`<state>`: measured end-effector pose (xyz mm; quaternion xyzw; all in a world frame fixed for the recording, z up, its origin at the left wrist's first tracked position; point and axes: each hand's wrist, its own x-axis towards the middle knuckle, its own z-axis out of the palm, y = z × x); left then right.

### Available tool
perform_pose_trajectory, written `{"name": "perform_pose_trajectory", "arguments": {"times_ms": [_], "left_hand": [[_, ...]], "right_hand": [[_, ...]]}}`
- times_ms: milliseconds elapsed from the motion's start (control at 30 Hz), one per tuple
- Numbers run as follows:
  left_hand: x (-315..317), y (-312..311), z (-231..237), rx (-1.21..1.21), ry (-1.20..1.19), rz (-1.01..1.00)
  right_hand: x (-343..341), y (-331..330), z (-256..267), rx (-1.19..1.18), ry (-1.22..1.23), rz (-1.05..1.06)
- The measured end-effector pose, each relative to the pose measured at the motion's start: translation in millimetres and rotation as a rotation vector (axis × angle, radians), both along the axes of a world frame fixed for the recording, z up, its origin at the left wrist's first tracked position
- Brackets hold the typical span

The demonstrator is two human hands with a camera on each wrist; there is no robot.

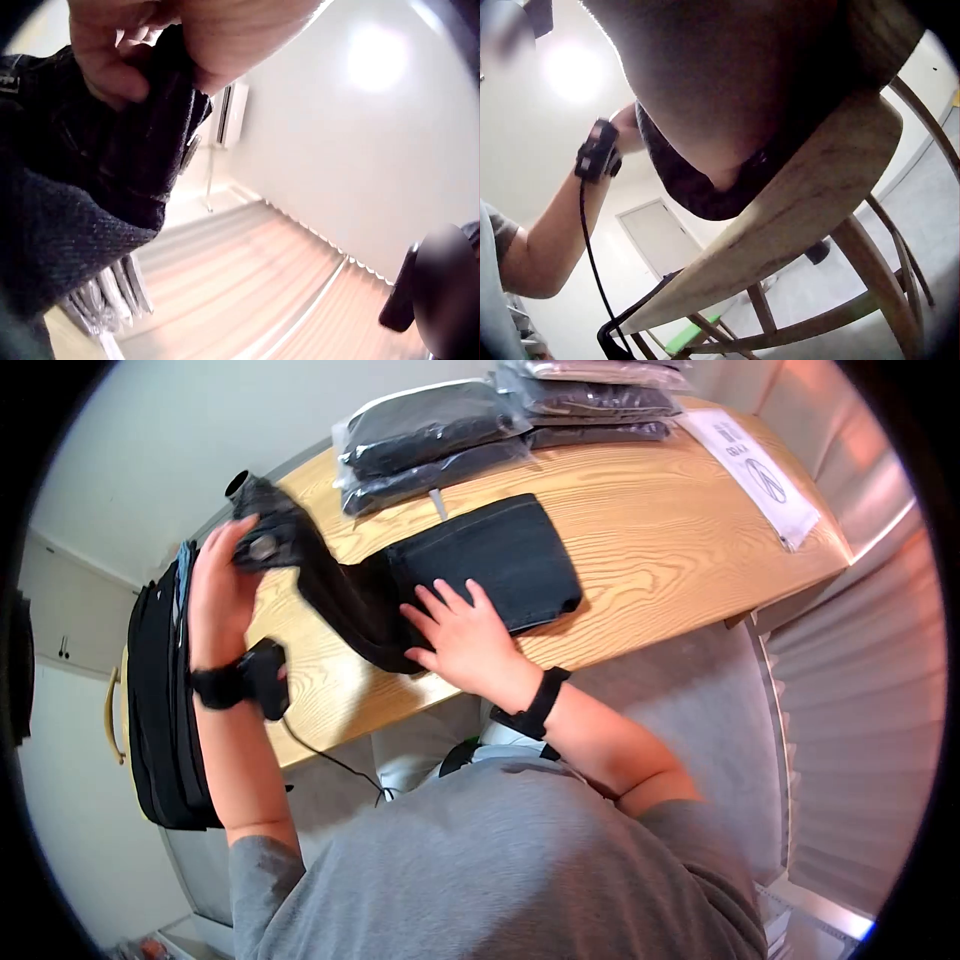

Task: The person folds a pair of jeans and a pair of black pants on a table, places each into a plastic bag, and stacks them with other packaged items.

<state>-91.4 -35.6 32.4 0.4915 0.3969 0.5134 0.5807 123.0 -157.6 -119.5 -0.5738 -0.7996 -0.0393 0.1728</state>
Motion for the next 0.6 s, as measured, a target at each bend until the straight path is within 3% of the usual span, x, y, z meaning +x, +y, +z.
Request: {"name": "perform_pose_trajectory", "arguments": {"times_ms": [67, 133, 200, 233, 333, 400, 500, 600], "left_hand": [[75.7, -11.9, 4.2, 0.149, 0.133, 0.022], [117.0, -12.8, 6.6, 0.144, 0.393, -0.11], [158.0, -30.6, -23.6, 0.074, 0.267, -0.621], [159.6, -32.1, -33.3, 0.135, 0.316, -0.568], [131.4, -23.8, -51.0, 0.193, 0.457, -0.655], [106.8, -32.4, -57.2, 0.305, 0.598, -0.67], [81.4, -53.7, -70.2, 0.547, 0.742, -0.753], [76.9, -70.4, -89.4, 0.635, 0.972, -0.797]], "right_hand": [[3.3, -3.5, -4.2, 0.052, -0.042, 0.008], [-0.6, -0.4, -3.3, 0.158, 0.004, -0.038], [-0.8, 2.7, 1.0, 0.049, 0.223, -0.009], [0.0, 2.9, 2.4, -0.008, 0.334, 0.009], [1.3, 2.2, 4.1, 0.022, 0.408, 0.007], [2.5, 3.5, 3.4, -0.008, 0.351, 0.011], [2.8, 3.0, 8.6, -0.032, 0.526, 0.005], [1.9, -6.5, -17.1, -0.012, 0.483, 0.02]]}}
